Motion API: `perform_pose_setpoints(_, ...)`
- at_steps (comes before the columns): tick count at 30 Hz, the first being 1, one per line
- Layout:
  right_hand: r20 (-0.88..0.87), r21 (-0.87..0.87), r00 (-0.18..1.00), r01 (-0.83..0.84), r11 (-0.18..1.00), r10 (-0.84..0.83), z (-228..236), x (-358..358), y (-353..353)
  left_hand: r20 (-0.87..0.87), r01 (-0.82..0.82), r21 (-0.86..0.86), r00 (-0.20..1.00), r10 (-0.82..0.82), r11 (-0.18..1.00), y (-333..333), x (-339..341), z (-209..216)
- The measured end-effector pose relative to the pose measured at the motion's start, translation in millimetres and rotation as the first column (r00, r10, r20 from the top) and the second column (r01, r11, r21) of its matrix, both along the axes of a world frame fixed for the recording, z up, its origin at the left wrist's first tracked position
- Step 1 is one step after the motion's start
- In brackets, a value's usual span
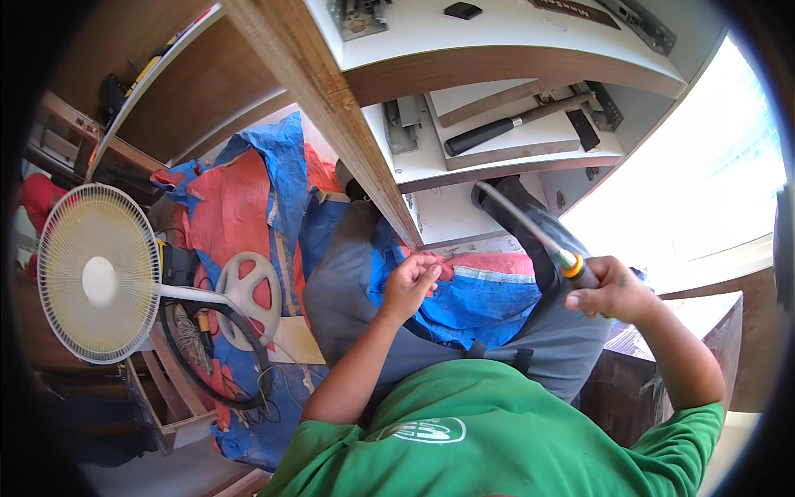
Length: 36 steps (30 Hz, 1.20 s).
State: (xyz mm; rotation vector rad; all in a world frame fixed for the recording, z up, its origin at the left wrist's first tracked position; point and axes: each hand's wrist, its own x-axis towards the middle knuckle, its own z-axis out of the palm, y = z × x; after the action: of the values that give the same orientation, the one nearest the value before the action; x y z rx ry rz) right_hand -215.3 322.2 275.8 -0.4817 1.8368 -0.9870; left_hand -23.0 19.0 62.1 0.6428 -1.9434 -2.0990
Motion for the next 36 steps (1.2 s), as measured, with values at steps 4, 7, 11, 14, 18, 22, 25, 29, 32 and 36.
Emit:
perform_pose_setpoints(4,0.094,0.077,0.992,-0.096,0.992,0.088,2.7,29.9,-24.7,0.11,-0.099,-0.094,0.988,0.109,0.991,-13.9,20.8,-52.3)
perform_pose_setpoints(7,0.203,-0.052,0.975,-0.082,0.995,0.091,0.2,52.7,-39.3,0.179,-0.109,-0.032,0.977,0.112,0.994,-20.0,28.1,-68.4)
perform_pose_setpoints(11,0.194,-0.052,0.977,-0.076,0.996,0.085,-16.9,74.5,-52.3,0.094,-0.009,-0.095,0.995,0.018,0.995,-26.4,28.7,-63.7)
perform_pose_setpoints(14,0.102,-0.199,0.994,-0.006,0.98,0.027,-40.0,92.6,-51.0,0.154,0.034,-0.225,0.988,0.001,0.974,-28.0,32.1,-51.2)
perform_pose_setpoints(18,0.028,-0.058,0.993,0.117,0.992,-0.115,-72.2,103.4,-35.5,0.125,-0.038,-0.049,0.991,0.044,0.998,-26.0,33.8,-27.8)
perform_pose_setpoints(22,-0.124,0.036,0.896,0.433,0.901,-0.426,-100.5,104.8,-12.6,-0.149,-0.08,0.108,0.984,0.096,0.991,-34.3,14.7,12.8)
perform_pose_setpoints(25,-0.126,-0.011,0.773,0.626,0.78,-0.622,-110.6,97.1,10.7,-0.481,-0.092,0.218,0.856,0.189,0.972,-38.1,-17.6,59.0)
perform_pose_setpoints(29,-0.012,-0.106,0.669,0.739,0.666,-0.744,-118.1,83.5,40.7,-0.682,0.174,0.23,0.73,0.031,0.958,-38.7,-49.9,128.9)
perform_pose_setpoints(32,0.081,-0.145,0.644,0.762,0.63,-0.76,-126.3,77.8,54.3,-0.64,0.244,0.456,0.758,0.125,0.856,-27.9,-75.4,175.7)
perform_pose_setpoints(36,0.145,-0.168,0.644,0.764,0.623,-0.751,-136.7,73.6,61.7,-0.626,0.324,0.653,0.74,0.246,0.685,-10.9,-105.5,209.0)
